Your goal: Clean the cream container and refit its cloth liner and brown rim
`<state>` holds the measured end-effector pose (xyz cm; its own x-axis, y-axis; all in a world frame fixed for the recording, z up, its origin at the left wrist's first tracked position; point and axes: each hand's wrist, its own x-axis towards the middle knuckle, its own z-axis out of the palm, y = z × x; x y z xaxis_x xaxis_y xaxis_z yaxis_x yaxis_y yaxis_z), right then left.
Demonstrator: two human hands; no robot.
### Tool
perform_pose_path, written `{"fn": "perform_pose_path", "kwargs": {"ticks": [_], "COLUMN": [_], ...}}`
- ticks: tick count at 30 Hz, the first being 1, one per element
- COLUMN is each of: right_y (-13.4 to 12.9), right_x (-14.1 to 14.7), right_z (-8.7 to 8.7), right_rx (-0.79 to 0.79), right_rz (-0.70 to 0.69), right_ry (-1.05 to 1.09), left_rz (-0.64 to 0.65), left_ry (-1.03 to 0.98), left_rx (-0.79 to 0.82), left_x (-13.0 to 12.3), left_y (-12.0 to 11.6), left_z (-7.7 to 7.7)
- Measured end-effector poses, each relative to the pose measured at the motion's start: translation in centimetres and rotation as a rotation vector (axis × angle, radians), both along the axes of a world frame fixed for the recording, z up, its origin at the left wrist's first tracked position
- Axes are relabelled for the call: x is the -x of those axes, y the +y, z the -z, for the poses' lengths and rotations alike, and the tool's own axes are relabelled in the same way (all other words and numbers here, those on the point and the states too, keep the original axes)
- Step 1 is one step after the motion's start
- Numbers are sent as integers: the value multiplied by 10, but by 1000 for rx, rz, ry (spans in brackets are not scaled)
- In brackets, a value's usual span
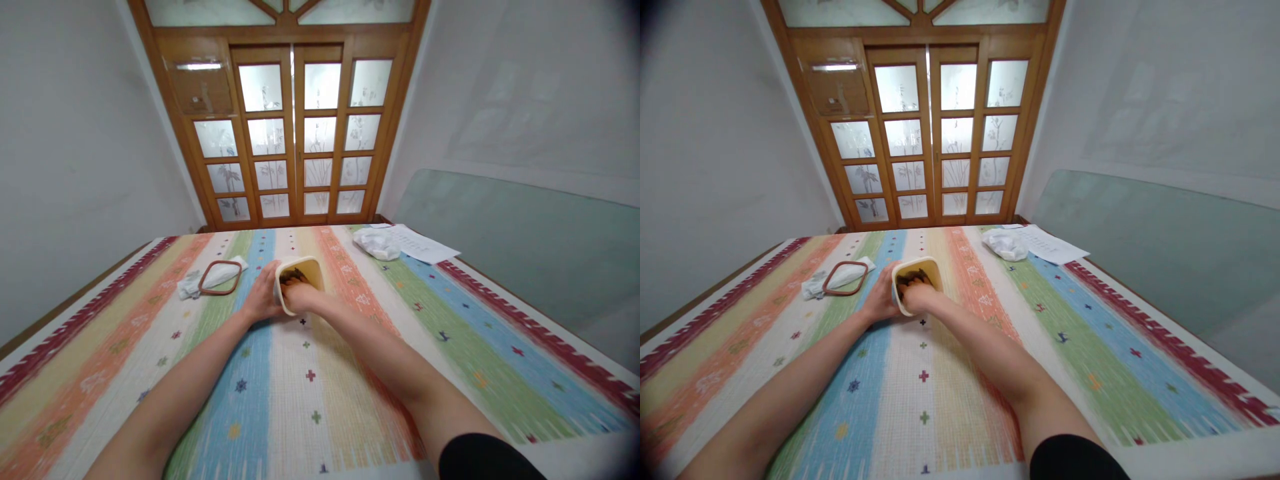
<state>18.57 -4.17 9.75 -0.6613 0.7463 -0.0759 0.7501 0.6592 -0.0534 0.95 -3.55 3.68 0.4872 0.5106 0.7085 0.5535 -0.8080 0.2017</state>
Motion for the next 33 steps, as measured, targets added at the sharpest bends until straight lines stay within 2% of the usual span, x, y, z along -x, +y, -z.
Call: {"fn": "perform_pose_path", "kwargs": {"ticks": [5,10,18,25,30,33], "right_y": [-1,-1,-1,2,5,5], "right_x": [-4,-4,-3,-9,-13,-11], "right_z": [-3,-6,-7,-13,-14,-12], "right_rx": [-69,-72,35,148,177,122], "right_rz": [101,94,72,-25,-18,6], "right_ry": [98,102,76,43,103,104], "left_rz": [-17,-12,18,1,-15,-22], "left_ry": [-48,-65,-45,-49,-32,-35], "left_rx": [11,22,46,27,28,45], "left_x": [2,-1,0,-1,-2,-2], "left_y": [0,-2,-3,-2,-2,-2], "left_z": [1,0,-4,-2,-2,-2]}}
